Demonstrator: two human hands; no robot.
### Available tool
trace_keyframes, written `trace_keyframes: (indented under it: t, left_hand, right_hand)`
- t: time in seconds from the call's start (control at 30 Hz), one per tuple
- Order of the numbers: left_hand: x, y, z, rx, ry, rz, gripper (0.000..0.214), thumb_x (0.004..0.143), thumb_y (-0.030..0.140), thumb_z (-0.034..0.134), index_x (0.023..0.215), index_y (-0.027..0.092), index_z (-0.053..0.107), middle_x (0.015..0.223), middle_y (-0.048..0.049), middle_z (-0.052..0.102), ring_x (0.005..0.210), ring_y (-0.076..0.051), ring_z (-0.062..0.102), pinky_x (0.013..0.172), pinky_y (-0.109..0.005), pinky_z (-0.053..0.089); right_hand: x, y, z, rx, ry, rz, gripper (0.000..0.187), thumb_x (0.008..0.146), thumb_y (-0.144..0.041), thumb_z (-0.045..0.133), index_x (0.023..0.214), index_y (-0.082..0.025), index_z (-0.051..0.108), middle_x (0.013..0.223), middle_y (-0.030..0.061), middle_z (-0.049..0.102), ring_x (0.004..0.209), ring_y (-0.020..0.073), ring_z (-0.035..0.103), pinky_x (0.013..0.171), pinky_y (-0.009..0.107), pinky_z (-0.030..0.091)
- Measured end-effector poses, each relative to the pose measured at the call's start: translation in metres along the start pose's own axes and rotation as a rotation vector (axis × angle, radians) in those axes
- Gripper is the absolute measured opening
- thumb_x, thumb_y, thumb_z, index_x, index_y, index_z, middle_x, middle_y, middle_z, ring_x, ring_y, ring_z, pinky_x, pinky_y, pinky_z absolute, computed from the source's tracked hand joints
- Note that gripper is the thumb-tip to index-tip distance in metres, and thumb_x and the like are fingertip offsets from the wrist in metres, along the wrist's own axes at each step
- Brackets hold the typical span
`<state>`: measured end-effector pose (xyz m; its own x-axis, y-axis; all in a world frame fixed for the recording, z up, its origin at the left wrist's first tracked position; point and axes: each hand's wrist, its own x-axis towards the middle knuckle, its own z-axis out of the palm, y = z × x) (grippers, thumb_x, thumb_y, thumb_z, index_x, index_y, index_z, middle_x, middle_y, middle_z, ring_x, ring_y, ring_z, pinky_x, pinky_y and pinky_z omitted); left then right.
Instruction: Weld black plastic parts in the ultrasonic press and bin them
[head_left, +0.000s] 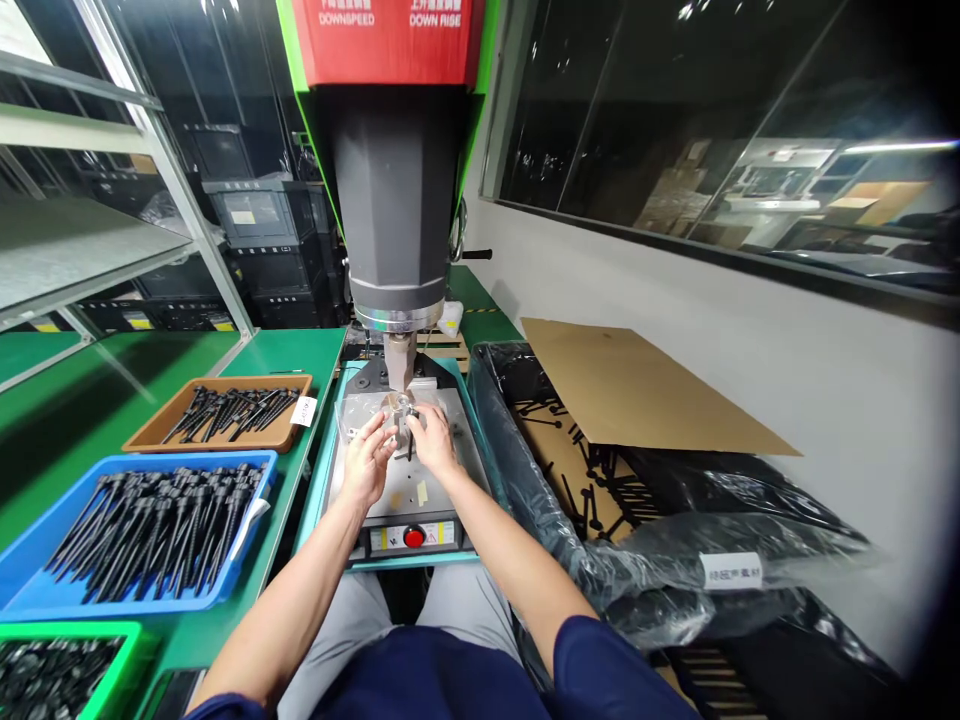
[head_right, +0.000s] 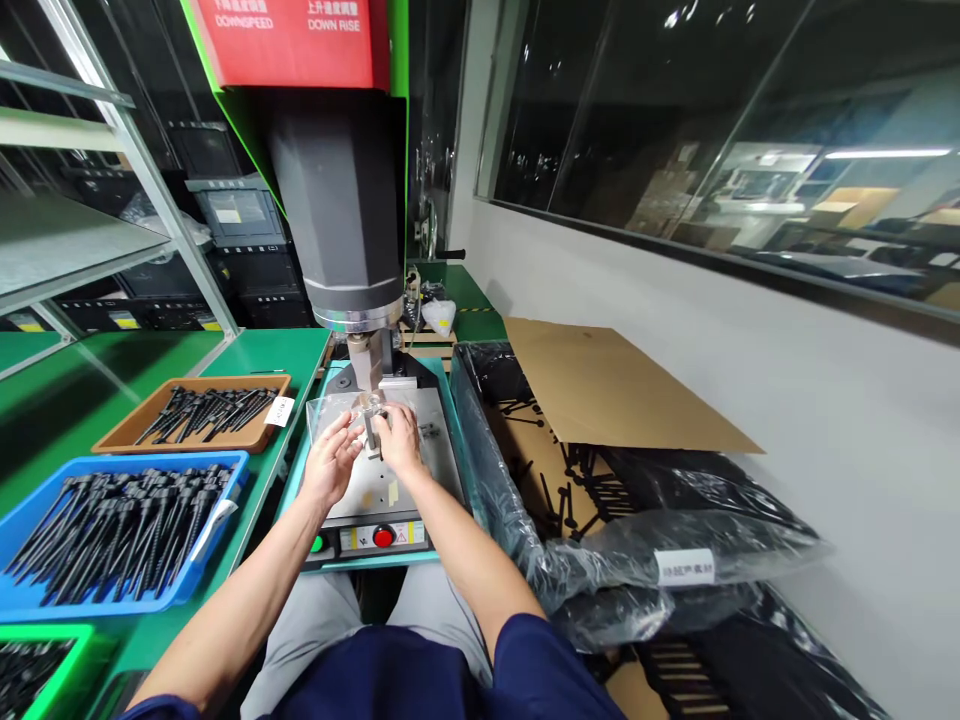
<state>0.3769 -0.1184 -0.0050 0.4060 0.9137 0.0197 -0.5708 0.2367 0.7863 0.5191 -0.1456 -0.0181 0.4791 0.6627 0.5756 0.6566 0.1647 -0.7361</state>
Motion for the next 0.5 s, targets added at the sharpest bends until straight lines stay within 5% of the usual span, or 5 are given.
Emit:
trace_keyframes:
  t: [0.3, 0.5]
  left_hand:
    - [-0.026, -0.013, -0.016, 0.071, 0.047, -0.112, 0.039, 0.073, 0.027, 0.076, 0.111, 0.022, 0.069, 0.136, -0.0108, 0.057, 0.096, -0.018, 0.067, 0.071, -0.025, 0.053]
    - [-0.059, -0.017, -0.023, 0.447, -0.106, -0.116, 0.037, 0.069, 0.030, 0.079, 0.103, 0.017, 0.072, 0.104, -0.0113, 0.070, 0.098, -0.024, 0.064, 0.081, -0.033, 0.051]
  right_hand:
    - [-0.071, 0.005, -0.031, 0.374, -0.192, 0.406, 0.026, 0.081, -0.038, 0.061, 0.100, -0.020, 0.063, 0.091, 0.0058, 0.071, 0.084, 0.0209, 0.067, 0.069, 0.033, 0.055]
    - [-0.078, -0.024, -0.042, 0.592, -0.168, 0.366, 0.029, 0.072, -0.035, 0.072, 0.093, -0.019, 0.060, 0.086, 0.0040, 0.068, 0.078, 0.0180, 0.064, 0.071, 0.032, 0.054]
